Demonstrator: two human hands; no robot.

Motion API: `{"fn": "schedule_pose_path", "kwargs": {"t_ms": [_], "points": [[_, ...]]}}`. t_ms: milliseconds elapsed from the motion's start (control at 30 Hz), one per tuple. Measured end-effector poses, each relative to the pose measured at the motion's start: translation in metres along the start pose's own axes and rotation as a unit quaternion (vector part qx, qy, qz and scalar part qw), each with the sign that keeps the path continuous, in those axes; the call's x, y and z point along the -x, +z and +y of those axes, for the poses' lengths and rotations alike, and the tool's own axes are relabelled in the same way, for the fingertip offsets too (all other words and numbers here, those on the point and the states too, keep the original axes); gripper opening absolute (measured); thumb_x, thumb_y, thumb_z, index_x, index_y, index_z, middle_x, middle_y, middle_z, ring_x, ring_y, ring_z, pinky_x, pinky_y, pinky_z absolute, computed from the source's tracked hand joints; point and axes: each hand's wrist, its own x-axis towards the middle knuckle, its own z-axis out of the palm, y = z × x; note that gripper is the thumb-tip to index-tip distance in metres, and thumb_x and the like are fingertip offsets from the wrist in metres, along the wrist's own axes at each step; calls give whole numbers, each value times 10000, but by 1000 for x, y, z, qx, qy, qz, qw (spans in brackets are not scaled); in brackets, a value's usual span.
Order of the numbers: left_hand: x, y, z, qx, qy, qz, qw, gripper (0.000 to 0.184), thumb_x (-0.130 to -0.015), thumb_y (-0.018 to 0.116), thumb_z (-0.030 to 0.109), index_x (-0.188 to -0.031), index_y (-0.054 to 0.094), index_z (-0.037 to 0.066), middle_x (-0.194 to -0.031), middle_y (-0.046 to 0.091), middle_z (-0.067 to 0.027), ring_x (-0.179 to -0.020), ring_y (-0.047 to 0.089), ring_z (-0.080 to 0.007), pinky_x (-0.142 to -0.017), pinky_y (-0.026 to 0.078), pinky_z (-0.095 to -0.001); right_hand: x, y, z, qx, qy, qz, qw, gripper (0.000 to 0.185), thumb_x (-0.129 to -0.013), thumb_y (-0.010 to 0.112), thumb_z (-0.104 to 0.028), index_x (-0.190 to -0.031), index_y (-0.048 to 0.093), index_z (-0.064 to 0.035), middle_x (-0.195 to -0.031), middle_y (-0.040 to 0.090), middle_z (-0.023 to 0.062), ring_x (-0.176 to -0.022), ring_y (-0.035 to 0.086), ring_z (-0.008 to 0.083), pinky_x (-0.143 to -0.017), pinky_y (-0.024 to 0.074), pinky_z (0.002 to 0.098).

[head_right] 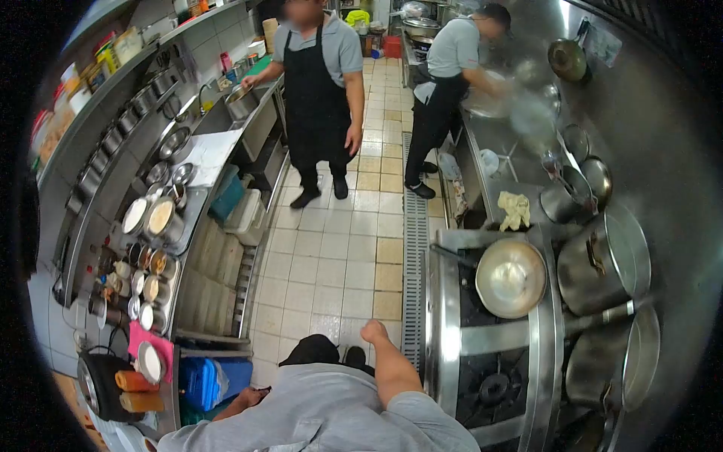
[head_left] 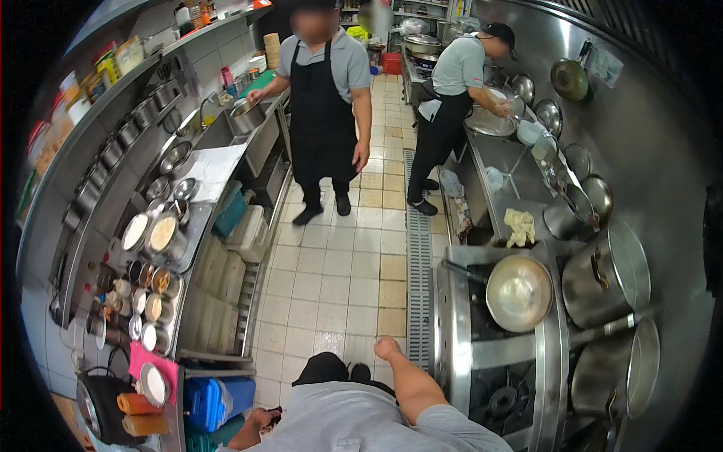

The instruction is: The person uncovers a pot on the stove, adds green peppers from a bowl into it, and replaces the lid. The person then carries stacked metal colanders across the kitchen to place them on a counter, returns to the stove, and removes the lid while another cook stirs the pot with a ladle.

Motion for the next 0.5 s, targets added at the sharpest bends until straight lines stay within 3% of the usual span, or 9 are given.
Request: {"fn": "schedule_pose_path", "kwargs": {"t_ms": [67, 167, 267, 300, 400, 433, 467, 500], "points": [[-23, -8, 52, 77, -94, 18, 992, 354, -877, 742, 313, -871, 641, -26, -614, 631, -173, -412, 566, -240, -347, 396, -402, -59, -53, -42, -6, -28, -8, 1000, 338, -825, 517, -189, -1024, 749, -44, -1179, 691, 209, -1131, 647, 369, -982, 509, 447], [-78, -25, 115, 141, -159, 19, 977, 327, -875, 747, 302, -897, 651, -9, -658, 642, -184, -396, 541, -240, -337, 366, -388, -146, -123, -87, -13, -49, -12, 999, 379, -825, 521, -198, -1109, 722, -48, -1238, 670, 198, -1187, 618, 358, -1020, 487, 430], [-148, -49, 180, -31, 28, 42, 998, 354, -910, 686, 318, -1028, 678, -17, -766, 694, -165, -621, 651, -263, -561, 506, -393, -242, -170, -102, 9, -53, -23, 998, 392, -846, 523, -225, -1139, 707, -41, -1254, 663, 196, -1203, 609, 353, -1028, 482, 424], [-168, -59, 207, -99, 46, 45, 993, 384, -924, 643, 355, -1051, 686, -5, -837, 699, -169, -701, 659, -279, -632, 513, -392, -266, -176, -96, 22, -60, -26, 998, 388, -849, 523, -229, -1132, 710, -39, -1250, 665, 201, -1200, 610, 355, -1028, 482, 425], [-231, -88, 288, -362, 146, -18, 920, 501, -964, 514, 466, -1119, 708, 30, -1050, 716, -180, -941, 683, -326, -846, 534, -390, -311, -252, -90, 88, -71, -55, 992, 373, -859, 535, -229, -1100, 722, -16, -1217, 673, 228, -1172, 626, 374, -1018, 491, 431], [-252, -96, 316, -408, 188, -29, 893, 547, -978, 471, 503, -1141, 715, 42, -1122, 722, -184, -1021, 691, -342, -918, 540, -389, -323, -282, -89, 93, -41, -60, 993, 369, -861, 539, -225, -1099, 723, -12, -1210, 676, 230, -1159, 634, 377, -1006, 499, 436], [-269, -101, 340, -335, 193, 23, 922, 529, -986, 452, 503, -1121, 729, 73, -1108, 723, -182, -1029, 684, -363, -926, 533, -414, -337, -306, -85, 96, -11, -66, 993, 365, -863, 542, -221, -1097, 724, -8, -1204, 679, 232, -1146, 643, 380, -995, 508, 441], [-284, -109, 369, -347, 150, -3, 926, 529, -987, 449, 504, -1118, 730, 76, -1106, 722, -186, -1032, 684, -365, -922, 533, -421, -351, -328, -82, 97, 18, -74, 992, 361, -865, 545, -217, -1095, 726, -4, -1197, 682, 234, -1133, 651, 383, -983, 516, 446]]}}
